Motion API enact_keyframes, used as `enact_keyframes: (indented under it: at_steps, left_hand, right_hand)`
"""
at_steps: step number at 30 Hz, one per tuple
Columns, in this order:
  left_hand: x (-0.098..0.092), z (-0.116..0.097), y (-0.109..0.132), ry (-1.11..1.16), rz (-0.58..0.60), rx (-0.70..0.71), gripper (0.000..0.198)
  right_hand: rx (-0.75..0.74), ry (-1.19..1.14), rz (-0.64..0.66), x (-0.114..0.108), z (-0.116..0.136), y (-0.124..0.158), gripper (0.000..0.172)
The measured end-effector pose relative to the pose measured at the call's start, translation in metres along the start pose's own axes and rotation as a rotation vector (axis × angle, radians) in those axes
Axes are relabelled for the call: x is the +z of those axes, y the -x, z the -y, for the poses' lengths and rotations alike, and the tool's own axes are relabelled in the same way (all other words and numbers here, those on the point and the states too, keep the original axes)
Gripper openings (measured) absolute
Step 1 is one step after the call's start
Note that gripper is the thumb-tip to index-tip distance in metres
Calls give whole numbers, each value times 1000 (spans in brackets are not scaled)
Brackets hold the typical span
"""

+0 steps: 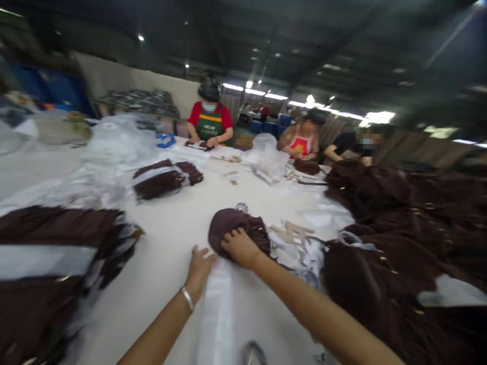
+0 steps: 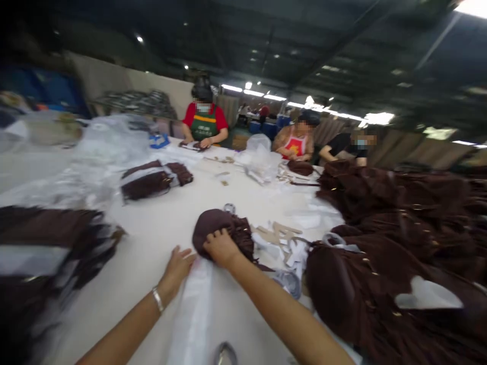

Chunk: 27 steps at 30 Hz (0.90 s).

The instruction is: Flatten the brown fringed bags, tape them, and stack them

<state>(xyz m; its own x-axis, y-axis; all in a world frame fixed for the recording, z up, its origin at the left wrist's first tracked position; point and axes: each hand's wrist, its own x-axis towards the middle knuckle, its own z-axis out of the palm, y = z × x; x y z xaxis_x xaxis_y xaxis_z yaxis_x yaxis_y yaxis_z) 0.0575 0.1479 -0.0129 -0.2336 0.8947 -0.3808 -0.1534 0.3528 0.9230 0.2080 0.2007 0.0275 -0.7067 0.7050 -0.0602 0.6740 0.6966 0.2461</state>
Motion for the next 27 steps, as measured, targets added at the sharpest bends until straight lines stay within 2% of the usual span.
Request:
enact_keyframes:
  at_steps: [4,9,15,18,23,27]
  left_hand:
    - [-21,11,24,58,42,-69,73]
    - [-44,21,77,79,104,-99,78]
    - [-75,42,144,88,168,-65,81]
    - [-93,50,183,98,224,-90,83]
    - [-121,63,237,155,323,-228,82]
    - [-140,66,273,121,484,-270,62]
  right_hand:
    - [-13,-28,-19,6,9,-7,26]
    - [68,-22,-2,1,24,-4,31]
    - [155,-145,-31,-5,38,6,44]
    - [175,-246,-76,-21,51,19,52]
    - [260,-475,-139,-63,87,57,59]
    - [340,-729,-125,-91,126,106,56]
